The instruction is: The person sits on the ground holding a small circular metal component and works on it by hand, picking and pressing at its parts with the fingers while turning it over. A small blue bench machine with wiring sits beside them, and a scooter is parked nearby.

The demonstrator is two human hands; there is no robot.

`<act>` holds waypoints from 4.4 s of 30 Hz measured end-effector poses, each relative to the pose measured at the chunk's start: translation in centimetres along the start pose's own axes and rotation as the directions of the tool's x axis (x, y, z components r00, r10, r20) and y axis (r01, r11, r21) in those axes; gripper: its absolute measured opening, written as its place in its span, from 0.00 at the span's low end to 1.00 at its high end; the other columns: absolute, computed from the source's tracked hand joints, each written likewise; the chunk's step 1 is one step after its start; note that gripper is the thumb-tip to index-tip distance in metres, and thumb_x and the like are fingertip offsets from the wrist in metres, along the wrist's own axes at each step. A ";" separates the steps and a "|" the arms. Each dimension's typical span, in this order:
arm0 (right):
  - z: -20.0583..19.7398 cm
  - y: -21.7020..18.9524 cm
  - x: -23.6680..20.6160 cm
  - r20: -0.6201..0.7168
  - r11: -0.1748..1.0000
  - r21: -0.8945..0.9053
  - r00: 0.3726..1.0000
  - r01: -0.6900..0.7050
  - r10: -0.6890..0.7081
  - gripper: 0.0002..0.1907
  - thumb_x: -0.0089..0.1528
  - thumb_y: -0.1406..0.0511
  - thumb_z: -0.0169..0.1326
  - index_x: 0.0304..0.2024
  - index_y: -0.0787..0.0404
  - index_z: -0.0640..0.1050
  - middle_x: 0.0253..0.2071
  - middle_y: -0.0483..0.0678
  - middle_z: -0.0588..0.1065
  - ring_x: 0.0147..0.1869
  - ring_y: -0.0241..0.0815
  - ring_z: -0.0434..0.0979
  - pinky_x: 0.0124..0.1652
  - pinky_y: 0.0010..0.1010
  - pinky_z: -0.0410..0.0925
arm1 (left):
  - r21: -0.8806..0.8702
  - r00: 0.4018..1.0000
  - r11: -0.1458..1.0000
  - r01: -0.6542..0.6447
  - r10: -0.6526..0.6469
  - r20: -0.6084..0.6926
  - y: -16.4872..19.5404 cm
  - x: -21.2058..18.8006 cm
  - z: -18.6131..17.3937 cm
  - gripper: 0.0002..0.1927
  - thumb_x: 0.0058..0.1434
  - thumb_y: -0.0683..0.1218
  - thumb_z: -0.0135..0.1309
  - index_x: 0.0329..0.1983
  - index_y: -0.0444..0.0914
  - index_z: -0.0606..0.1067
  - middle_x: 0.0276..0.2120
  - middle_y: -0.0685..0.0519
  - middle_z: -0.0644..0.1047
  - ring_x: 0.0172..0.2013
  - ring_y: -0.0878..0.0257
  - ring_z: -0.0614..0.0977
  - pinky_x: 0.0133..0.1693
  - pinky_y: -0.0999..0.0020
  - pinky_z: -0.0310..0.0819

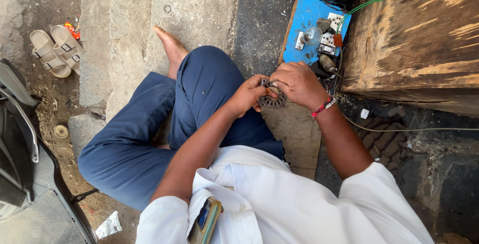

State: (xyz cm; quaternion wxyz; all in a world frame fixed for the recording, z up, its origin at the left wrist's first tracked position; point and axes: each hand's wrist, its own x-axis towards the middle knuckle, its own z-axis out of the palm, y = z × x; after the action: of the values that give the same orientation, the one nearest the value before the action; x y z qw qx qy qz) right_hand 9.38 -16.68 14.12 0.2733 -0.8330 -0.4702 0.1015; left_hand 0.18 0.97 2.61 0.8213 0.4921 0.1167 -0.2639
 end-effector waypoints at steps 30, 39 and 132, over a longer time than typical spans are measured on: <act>0.0 -0.4 0.0 -0.012 0.999 0.000 0.999 -0.050 0.050 0.07 0.59 0.68 0.60 0.40 0.57 0.81 0.38 0.45 0.76 0.45 0.49 0.77 0.43 0.42 0.64 | -0.004 1.000 1.000 0.001 -0.001 -0.001 0.1 0.1 0.1 0.18 0.67 0.44 0.44 0.60 0.38 0.66 0.43 0.50 0.83 0.36 0.68 0.83 0.22 0.75 0.73; 1.2 -1.1 0.3 -0.090 0.997 0.006 0.993 -0.074 0.075 0.04 0.62 0.67 0.59 0.40 0.59 0.80 0.35 0.47 0.75 0.41 0.50 0.76 0.42 0.43 0.64 | -0.002 0.999 1.000 0.012 -0.012 -0.034 0.4 0.0 0.3 0.18 0.66 0.45 0.45 0.59 0.37 0.66 0.41 0.50 0.83 0.36 0.68 0.84 0.22 0.75 0.74; 4.1 -2.0 -1.0 -0.202 0.920 0.203 0.905 -0.335 0.374 0.05 0.62 0.68 0.60 0.41 0.62 0.81 0.38 0.51 0.76 0.40 0.52 0.80 0.38 0.41 0.71 | 0.056 0.994 0.995 -0.079 0.083 -0.072 -1.9 1.0 0.1 0.28 0.64 0.39 0.54 0.67 0.35 0.63 0.44 0.51 0.76 0.37 0.66 0.80 0.28 0.73 0.79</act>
State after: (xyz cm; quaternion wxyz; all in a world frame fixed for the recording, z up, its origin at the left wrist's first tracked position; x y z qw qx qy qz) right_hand 5.64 -15.19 11.78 0.3716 -0.8855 -0.2647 0.0879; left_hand -0.06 -0.20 0.78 0.8132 0.5274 0.1202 -0.2147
